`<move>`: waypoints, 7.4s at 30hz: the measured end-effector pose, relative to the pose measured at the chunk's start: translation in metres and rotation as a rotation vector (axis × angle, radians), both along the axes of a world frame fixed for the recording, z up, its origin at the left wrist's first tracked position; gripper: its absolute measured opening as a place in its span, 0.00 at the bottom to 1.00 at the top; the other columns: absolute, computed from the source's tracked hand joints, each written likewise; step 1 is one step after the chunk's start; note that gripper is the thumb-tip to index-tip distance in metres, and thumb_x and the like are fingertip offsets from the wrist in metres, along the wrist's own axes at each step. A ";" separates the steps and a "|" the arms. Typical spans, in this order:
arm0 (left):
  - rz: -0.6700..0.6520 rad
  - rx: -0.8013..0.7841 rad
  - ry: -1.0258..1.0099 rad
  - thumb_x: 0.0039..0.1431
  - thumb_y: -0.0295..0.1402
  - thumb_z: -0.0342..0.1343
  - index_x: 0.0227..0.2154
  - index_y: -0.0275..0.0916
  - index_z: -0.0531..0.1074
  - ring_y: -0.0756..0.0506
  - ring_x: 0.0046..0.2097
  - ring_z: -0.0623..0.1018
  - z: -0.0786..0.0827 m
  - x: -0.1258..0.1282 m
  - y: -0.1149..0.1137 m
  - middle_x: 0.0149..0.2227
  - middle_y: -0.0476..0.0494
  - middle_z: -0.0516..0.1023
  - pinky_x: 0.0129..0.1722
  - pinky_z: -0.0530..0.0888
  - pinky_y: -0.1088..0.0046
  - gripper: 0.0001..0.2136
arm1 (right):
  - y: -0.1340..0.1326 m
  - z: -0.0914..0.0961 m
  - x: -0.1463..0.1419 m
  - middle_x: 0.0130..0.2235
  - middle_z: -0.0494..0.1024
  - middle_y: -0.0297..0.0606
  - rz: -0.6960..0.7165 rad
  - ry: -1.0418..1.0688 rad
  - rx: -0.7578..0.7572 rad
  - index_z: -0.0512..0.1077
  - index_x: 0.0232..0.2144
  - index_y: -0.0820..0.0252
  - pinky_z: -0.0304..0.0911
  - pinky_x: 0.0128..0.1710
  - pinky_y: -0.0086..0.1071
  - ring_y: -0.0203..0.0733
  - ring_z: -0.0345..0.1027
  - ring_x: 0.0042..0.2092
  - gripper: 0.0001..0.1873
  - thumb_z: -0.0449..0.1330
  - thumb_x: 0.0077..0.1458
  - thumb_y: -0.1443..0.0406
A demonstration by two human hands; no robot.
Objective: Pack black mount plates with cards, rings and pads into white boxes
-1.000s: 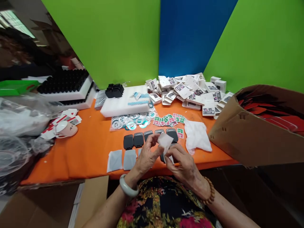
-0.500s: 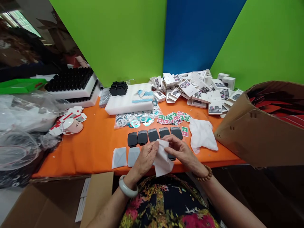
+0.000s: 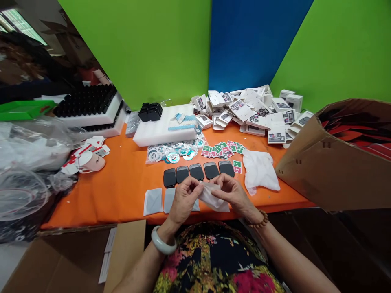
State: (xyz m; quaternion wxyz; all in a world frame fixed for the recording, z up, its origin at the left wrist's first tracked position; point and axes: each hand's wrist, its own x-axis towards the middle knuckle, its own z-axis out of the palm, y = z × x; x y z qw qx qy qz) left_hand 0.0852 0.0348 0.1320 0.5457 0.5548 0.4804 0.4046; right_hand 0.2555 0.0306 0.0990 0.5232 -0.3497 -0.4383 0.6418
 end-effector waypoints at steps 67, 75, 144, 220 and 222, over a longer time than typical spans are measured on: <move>-0.504 0.286 0.677 0.59 0.28 0.50 0.29 0.39 0.72 0.46 0.36 0.70 -0.016 -0.027 0.007 0.31 0.45 0.71 0.37 0.65 0.72 0.07 | 0.035 -0.013 0.028 0.42 0.69 0.45 0.470 -1.548 0.340 0.63 0.45 0.60 0.54 0.39 0.35 0.51 0.62 0.43 0.26 0.67 0.44 0.64; -0.601 0.261 0.758 0.59 0.28 0.48 0.29 0.39 0.72 0.45 0.37 0.70 -0.017 -0.033 0.003 0.33 0.44 0.72 0.37 0.64 0.71 0.08 | 0.029 -0.013 0.023 0.43 0.68 0.45 0.419 -1.572 0.341 0.65 0.40 0.59 0.54 0.38 0.35 0.51 0.62 0.43 0.24 0.68 0.41 0.59; 0.069 0.118 0.236 0.50 0.31 0.61 0.42 0.40 0.73 0.45 0.42 0.75 -0.005 0.011 -0.024 0.40 0.44 0.78 0.43 0.71 0.66 0.14 | 0.006 0.009 0.005 0.24 0.68 0.30 -0.092 -0.272 -0.051 0.69 0.27 0.62 0.55 0.24 0.25 0.31 0.58 0.25 0.17 0.59 0.53 0.52; -0.305 0.654 0.781 0.60 0.37 0.49 0.37 0.41 0.74 0.39 0.44 0.76 -0.080 0.009 0.016 0.46 0.37 0.75 0.43 0.75 0.59 0.10 | 0.061 -0.039 0.137 0.43 0.73 0.50 -0.506 -1.686 -0.259 0.72 0.37 0.66 0.59 0.35 0.32 0.45 0.70 0.39 0.12 0.49 0.56 0.72; -0.314 0.644 0.779 0.60 0.36 0.50 0.37 0.41 0.74 0.40 0.45 0.76 -0.077 0.010 0.017 0.46 0.38 0.75 0.44 0.75 0.60 0.09 | 0.058 -0.038 0.137 0.41 0.73 0.49 -0.539 -1.680 -0.238 0.72 0.35 0.66 0.58 0.33 0.32 0.44 0.69 0.37 0.11 0.50 0.55 0.72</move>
